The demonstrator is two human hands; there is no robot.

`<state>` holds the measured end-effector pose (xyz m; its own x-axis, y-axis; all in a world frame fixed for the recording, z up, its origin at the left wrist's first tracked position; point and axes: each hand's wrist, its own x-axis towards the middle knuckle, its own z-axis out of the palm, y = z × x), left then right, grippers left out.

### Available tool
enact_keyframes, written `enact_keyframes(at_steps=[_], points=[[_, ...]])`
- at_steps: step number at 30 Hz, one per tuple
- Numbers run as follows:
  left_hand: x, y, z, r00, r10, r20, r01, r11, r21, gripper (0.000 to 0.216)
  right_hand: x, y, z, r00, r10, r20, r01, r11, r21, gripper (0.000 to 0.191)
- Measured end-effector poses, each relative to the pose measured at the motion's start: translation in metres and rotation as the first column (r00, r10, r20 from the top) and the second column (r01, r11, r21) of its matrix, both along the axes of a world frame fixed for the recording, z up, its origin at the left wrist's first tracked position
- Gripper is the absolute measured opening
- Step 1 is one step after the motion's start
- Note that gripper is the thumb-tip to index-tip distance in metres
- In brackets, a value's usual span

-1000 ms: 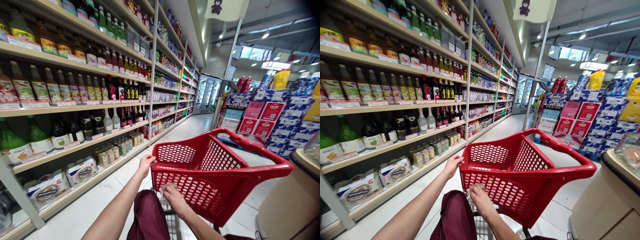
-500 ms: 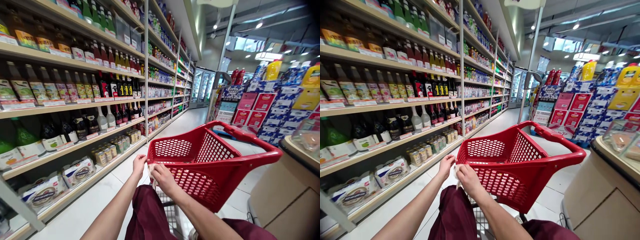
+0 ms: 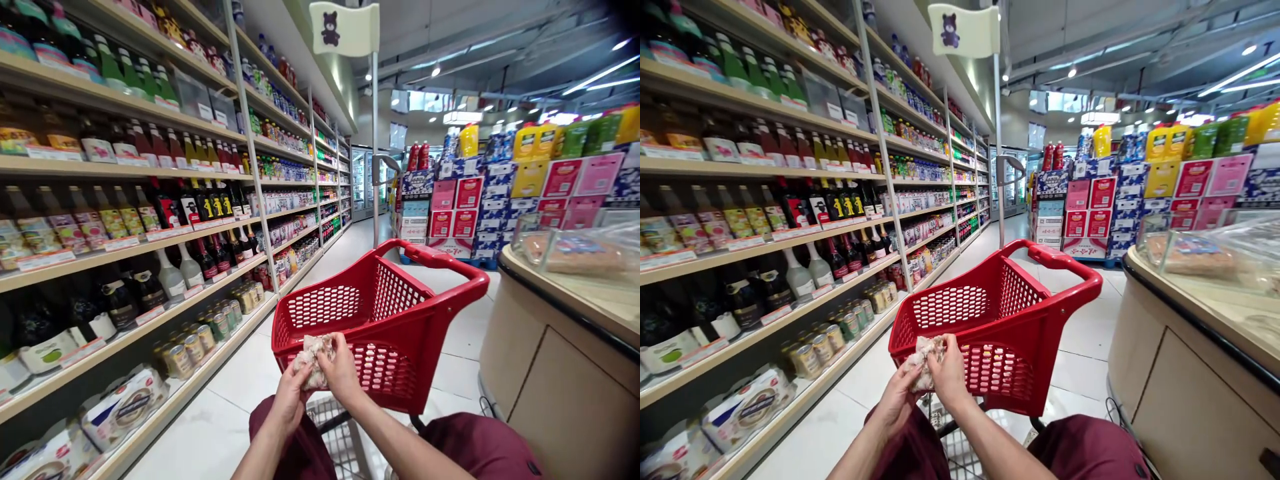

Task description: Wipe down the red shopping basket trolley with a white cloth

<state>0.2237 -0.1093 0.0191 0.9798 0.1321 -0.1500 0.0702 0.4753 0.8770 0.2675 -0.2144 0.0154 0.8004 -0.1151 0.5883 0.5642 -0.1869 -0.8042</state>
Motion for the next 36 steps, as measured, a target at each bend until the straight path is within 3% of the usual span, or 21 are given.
enact_keyframes(at_steps=[3,6,9,11,12,14,16,17,19,22,24,28,33,36], points=[[0.002,-0.003,-0.003,0.999,0.042,0.012,-0.042,0.999,0.021,0.044,-0.016,-0.011,-0.012,0.979,0.08,0.188,-0.034,0.971,-0.236,0.024],[0.0,-0.002,-0.008,0.998,-0.064,0.0,0.063,0.995,0.08,0.038,-0.032,-0.017,-0.028,0.957,0.217,0.191,-0.116,0.894,-0.433,0.05],[0.002,0.008,-0.009,0.991,-0.127,-0.03,0.13,0.947,0.294,0.03,-0.026,-0.023,-0.027,0.947,0.214,0.239,-0.078,0.875,-0.478,0.055],[0.012,0.02,-0.005,0.999,-0.028,0.029,0.011,0.881,0.473,0.027,-0.008,-0.026,-0.016,0.929,0.166,0.33,0.008,0.884,-0.466,0.045],[0.018,0.026,-0.002,0.993,0.056,0.106,-0.107,0.813,0.572,0.028,0.004,-0.027,-0.01,0.918,0.122,0.376,0.074,0.881,-0.467,0.039],[0.033,0.036,0.0,0.944,0.172,0.283,-0.329,0.581,0.744,0.039,0.024,-0.029,-0.005,0.896,0.044,0.442,0.203,0.844,-0.496,0.029],[0.047,0.041,-0.003,0.919,0.135,0.371,-0.395,0.295,0.87,0.053,0.034,-0.03,-0.014,0.883,0.044,0.468,0.254,0.793,-0.554,0.024],[0.052,0.042,-0.007,0.929,0.088,0.359,-0.369,0.194,0.909,0.057,0.034,-0.032,-0.023,0.879,0.063,0.472,0.254,0.776,-0.577,0.022],[0.061,0.043,-0.017,0.95,0.016,0.312,-0.312,0.061,0.948,0.062,0.03,-0.035,-0.042,0.874,0.107,0.473,0.234,0.762,-0.604,0.021],[0.069,0.045,-0.028,0.96,-0.036,0.278,-0.28,-0.072,0.957,0.06,0.022,-0.039,-0.058,0.871,0.145,0.47,0.219,0.741,-0.635,0.022],[0.072,0.047,-0.031,0.963,-0.05,0.265,-0.269,-0.115,0.956,0.058,0.024,-0.039,-0.054,0.878,0.14,0.457,0.22,0.731,-0.646,0.021],[0.074,0.048,-0.029,0.965,-0.045,0.258,-0.262,-0.144,0.954,0.058,0.032,-0.042,-0.048,0.895,0.069,0.44,0.272,0.696,-0.664,0.022],[0.078,0.049,-0.023,0.971,-0.059,0.23,-0.237,-0.19,0.953,0.056,0.023,-0.07,-0.063,0.901,0.056,0.43,0.29,0.658,-0.694,0.021],[0.082,0.051,-0.021,0.976,-0.055,0.209,-0.216,-0.22,0.951,0.056,0.03,-0.084,-0.052,0.927,-0.033,0.373,0.301,0.657,-0.691,0.025]])
